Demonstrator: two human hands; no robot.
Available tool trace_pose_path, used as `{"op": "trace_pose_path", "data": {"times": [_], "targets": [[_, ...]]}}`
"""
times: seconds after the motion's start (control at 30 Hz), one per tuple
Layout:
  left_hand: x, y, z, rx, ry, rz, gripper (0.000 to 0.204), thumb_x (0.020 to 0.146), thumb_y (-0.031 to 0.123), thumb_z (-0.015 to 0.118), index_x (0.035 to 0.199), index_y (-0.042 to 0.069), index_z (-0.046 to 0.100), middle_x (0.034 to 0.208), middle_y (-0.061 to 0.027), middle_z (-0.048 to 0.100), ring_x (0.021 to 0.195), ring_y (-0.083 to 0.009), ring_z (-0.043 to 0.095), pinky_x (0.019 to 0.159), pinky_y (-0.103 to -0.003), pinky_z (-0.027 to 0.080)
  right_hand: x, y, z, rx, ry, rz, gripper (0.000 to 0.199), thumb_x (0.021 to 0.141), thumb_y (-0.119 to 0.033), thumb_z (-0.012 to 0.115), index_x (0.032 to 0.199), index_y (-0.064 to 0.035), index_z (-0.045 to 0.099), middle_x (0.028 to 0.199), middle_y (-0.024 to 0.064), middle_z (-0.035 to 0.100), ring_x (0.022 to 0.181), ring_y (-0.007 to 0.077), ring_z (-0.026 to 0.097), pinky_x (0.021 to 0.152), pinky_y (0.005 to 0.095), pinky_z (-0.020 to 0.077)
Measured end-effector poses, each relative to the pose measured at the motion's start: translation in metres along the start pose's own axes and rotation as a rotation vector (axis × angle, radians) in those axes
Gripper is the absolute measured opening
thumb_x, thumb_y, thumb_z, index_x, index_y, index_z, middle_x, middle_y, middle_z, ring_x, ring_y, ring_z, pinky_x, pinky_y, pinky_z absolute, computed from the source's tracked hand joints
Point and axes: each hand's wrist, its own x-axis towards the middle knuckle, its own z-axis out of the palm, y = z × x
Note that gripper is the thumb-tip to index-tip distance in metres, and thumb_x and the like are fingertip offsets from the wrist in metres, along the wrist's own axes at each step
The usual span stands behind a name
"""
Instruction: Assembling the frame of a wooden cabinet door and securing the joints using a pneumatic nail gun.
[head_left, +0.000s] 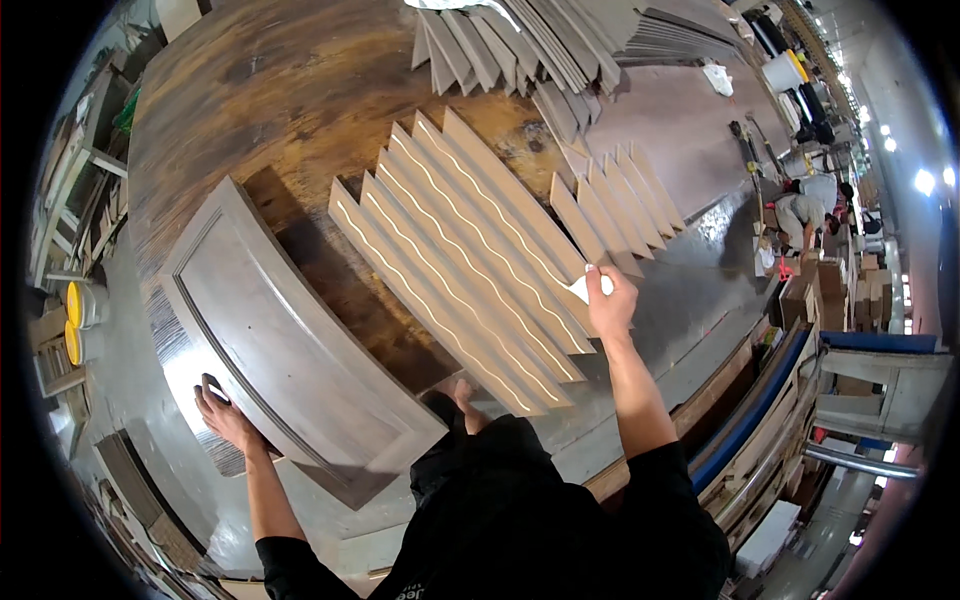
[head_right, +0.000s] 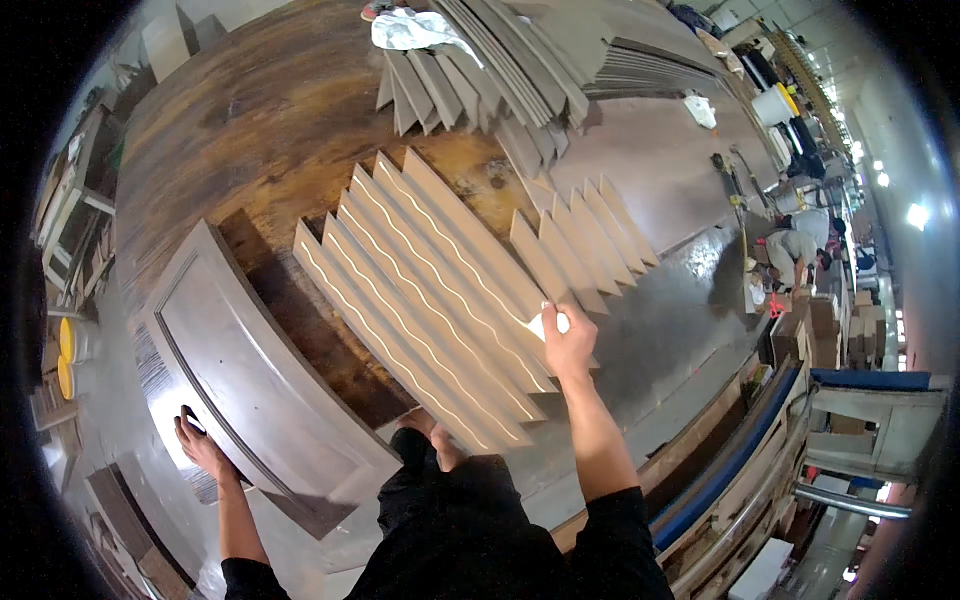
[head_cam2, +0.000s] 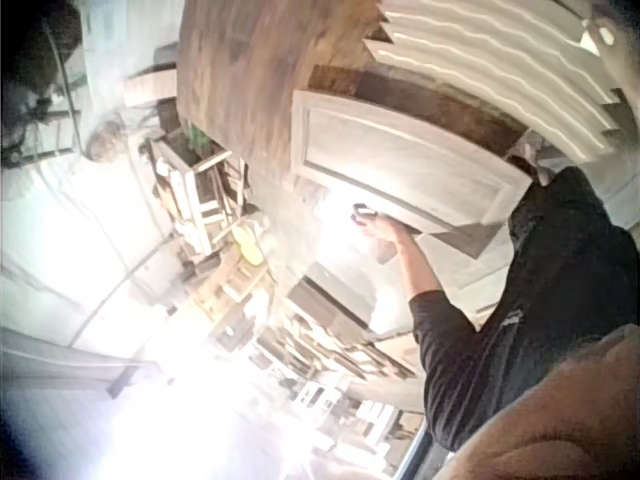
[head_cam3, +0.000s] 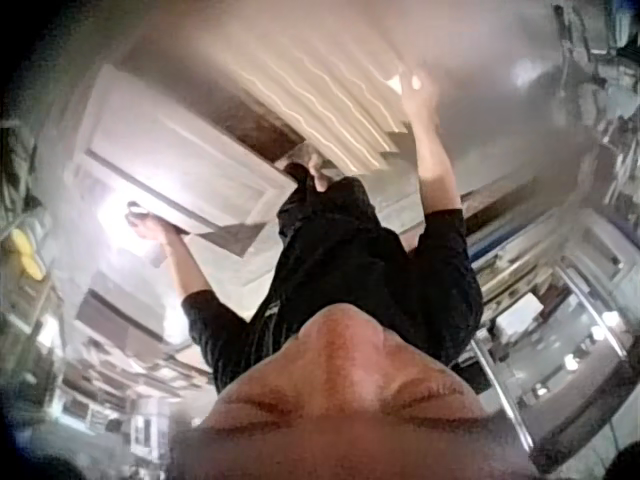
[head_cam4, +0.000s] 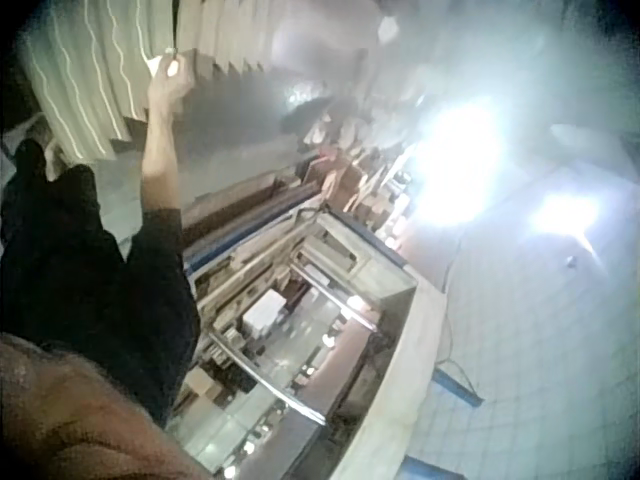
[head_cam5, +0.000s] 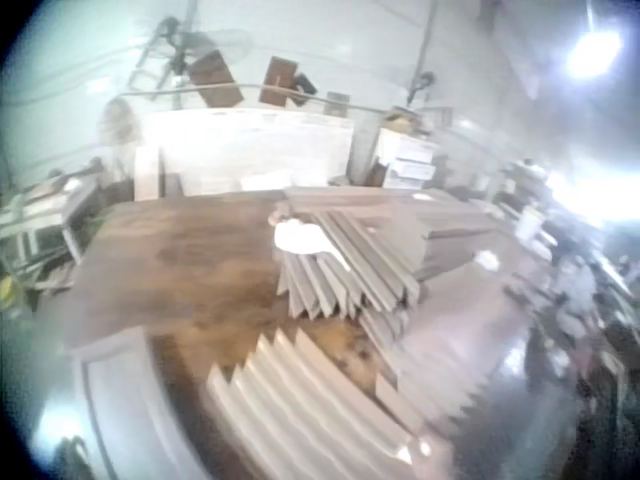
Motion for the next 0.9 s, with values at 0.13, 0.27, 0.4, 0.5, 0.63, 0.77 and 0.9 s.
{"op": "trace_pose_path", "data": {"times": [0.13, 0.27, 0.4, 0.5, 0.63, 0.77, 0.9], "targets": [[0.0, -0.007, 0.003, -0.021, -0.008, 0.009, 0.063, 0.094, 0.052, 0.055, 0.15, 0.025, 0.043, 0.156, -0.0079, 0.036, 0.144, -0.0313, 0.033, 0.118, -0.048, 0.023, -0.02, 0.014, -0.024, 0.016, 0.027, -0.016, 0.018, 0.089, -0.016, 0.072, 0.086, 0.0018, 0.069, 0.076, 0.0168, 0.068, 0.067, 0.0271, 0.066, 0.067, 0.0351, 0.0502], [0.002, -0.001, 0.003, -0.072, -0.04, -0.008, 0.068, 0.092, 0.06, 0.052, 0.15, 0.026, 0.043, 0.157, -0.0073, 0.036, 0.144, -0.0305, 0.032, 0.119, -0.048, 0.022, -0.039, 0.025, -0.043, -0.004, 0.04, 0.046, 0.018, 0.089, -0.016, 0.072, 0.085, 0.0016, 0.068, 0.076, 0.0166, 0.068, 0.067, 0.0275, 0.066, 0.067, 0.0353, 0.0504], [0.003, -0.007, 0.004, -0.044, -0.022, 0.007, 0.066, 0.092, 0.058, 0.053, 0.15, 0.027, 0.042, 0.156, -0.0071, 0.036, 0.144, -0.0304, 0.032, 0.119, -0.048, 0.022, -0.052, 0.037, -0.054, -0.025, 0.042, 0.055, 0.017, 0.088, -0.015, 0.072, 0.084, 0.0014, 0.068, 0.076, 0.0166, 0.068, 0.068, 0.0295, 0.066, 0.067, 0.0355, 0.0506], [0.004, -0.007, 0.007, -0.031, -0.018, 0.006, 0.066, 0.092, 0.055, 0.054, 0.15, 0.026, 0.043, 0.156, -0.0071, 0.036, 0.144, -0.0303, 0.032, 0.118, -0.048, 0.022, -0.055, 0.041, -0.059, -0.033, 0.04, -0.021, 0.017, 0.087, -0.014, 0.072, 0.083, 0.0012, 0.068, 0.076, 0.0169, 0.067, 0.068, 0.031, 0.066, 0.067, 0.0356, 0.0508], [0.003, -0.009, 0.007, -0.034, 0.008, 0.034, 0.065, 0.09, 0.052, 0.058, 0.148, 0.024, 0.046, 0.154, -0.0084, 0.039, 0.142, -0.031, 0.035, 0.117, -0.048, 0.023, -0.047, 0.038, -0.068, -0.096, 0.002, -0.16, 0.017, 0.088, -0.015, 0.072, 0.083, 0.001, 0.069, 0.076, 0.0163, 0.068, 0.068, 0.0276, 0.066, 0.067, 0.0345, 0.0507], [0.001, 0.007, 0.001, -0.087, -0.038, -0.009, 0.068, 0.091, 0.057, 0.055, 0.149, 0.025, 0.043, 0.155, -0.0083, 0.037, 0.143, -0.0324, 0.032, 0.118, -0.048, 0.022, -0.007, 0.026, -0.068, 0.018, 0.221, 0.052, 0.025, 0.091, -0.021, 0.07, 0.089, 0.0035, 0.07, 0.075, 0.0102, 0.069, 0.063, 0.0161, 0.061, 0.062, 0.0313, 0.0483], [0.002, -0.011, 0.002, -0.032, -0.014, 0.001, 0.062, 0.094, 0.049, 0.056, 0.149, 0.024, 0.044, 0.155, -0.0094, 0.037, 0.143, -0.033, 0.034, 0.118, -0.049, 0.023, 0.045, -0.032, -0.026, 0.286, 0.085, 0.282, 0.031, 0.091, -0.027, 0.071, 0.095, 0.0038, 0.071, 0.075, 0.0056, 0.067, 0.06, 0.0119, 0.059, 0.053, 0.0286, 0.0452]]}}
